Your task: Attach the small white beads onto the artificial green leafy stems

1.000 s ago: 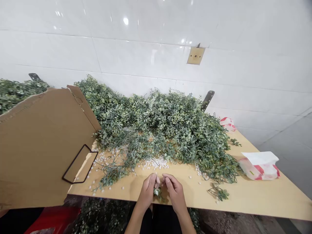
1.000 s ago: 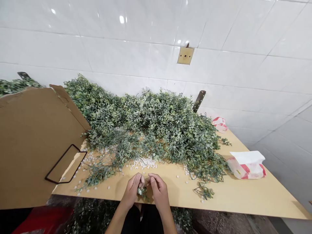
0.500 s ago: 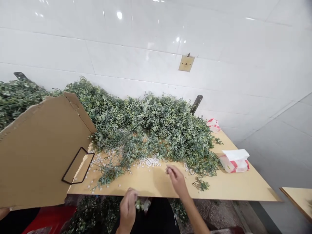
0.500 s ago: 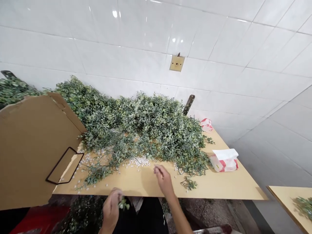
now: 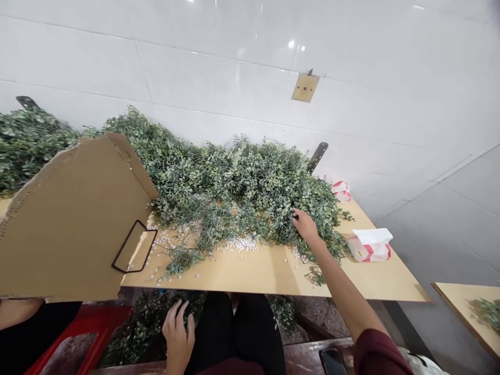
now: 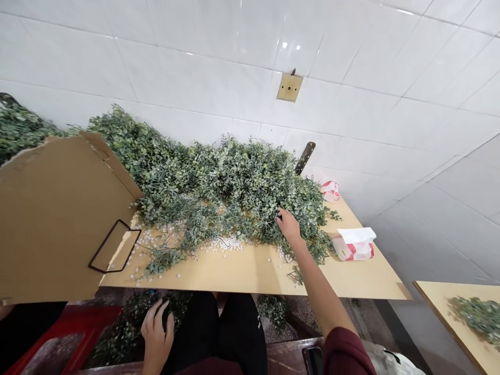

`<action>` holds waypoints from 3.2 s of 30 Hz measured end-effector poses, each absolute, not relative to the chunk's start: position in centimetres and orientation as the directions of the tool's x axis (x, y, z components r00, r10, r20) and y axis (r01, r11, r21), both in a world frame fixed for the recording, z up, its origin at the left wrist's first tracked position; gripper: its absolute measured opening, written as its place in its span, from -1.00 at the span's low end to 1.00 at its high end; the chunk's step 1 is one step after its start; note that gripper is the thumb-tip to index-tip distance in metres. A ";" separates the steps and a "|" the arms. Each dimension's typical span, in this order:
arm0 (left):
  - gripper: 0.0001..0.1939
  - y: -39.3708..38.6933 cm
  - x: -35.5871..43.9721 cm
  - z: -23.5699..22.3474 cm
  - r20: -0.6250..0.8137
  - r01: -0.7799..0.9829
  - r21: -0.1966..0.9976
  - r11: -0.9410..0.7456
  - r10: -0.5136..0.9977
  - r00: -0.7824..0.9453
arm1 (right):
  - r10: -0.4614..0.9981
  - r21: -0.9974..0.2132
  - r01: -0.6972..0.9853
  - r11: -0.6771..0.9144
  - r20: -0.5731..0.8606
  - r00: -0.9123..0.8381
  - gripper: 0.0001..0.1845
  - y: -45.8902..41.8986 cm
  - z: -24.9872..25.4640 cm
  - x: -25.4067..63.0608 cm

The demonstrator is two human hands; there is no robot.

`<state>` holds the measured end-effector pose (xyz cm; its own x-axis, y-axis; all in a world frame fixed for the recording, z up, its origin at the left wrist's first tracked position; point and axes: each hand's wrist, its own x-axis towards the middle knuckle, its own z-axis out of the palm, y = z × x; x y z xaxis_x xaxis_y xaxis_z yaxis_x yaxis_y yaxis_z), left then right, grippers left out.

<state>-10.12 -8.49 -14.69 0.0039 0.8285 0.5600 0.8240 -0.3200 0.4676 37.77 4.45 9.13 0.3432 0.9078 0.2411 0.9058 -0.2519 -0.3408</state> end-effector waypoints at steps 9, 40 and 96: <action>-0.66 -8.3 -9.0 -11.3 0.507 0.697 0.608 -0.380 0.862 0.028 | 0.775 -0.316 0.944 -0.099 0.571 0.272 -0.63 4.9 16.3 39.3; -0.65 -9.1 1.3 -2.1 -0.032 -0.338 0.934 0.120 0.966 0.255 | 0.961 -0.942 -0.264 -0.206 -0.246 0.129 -0.74 -11.1 -1.5 15.7; -0.67 1.7 3.8 -0.2 0.299 0.381 0.772 -0.509 0.819 0.490 | 0.981 -0.963 -0.268 0.007 -0.045 0.188 -0.82 -1.4 -0.6 20.6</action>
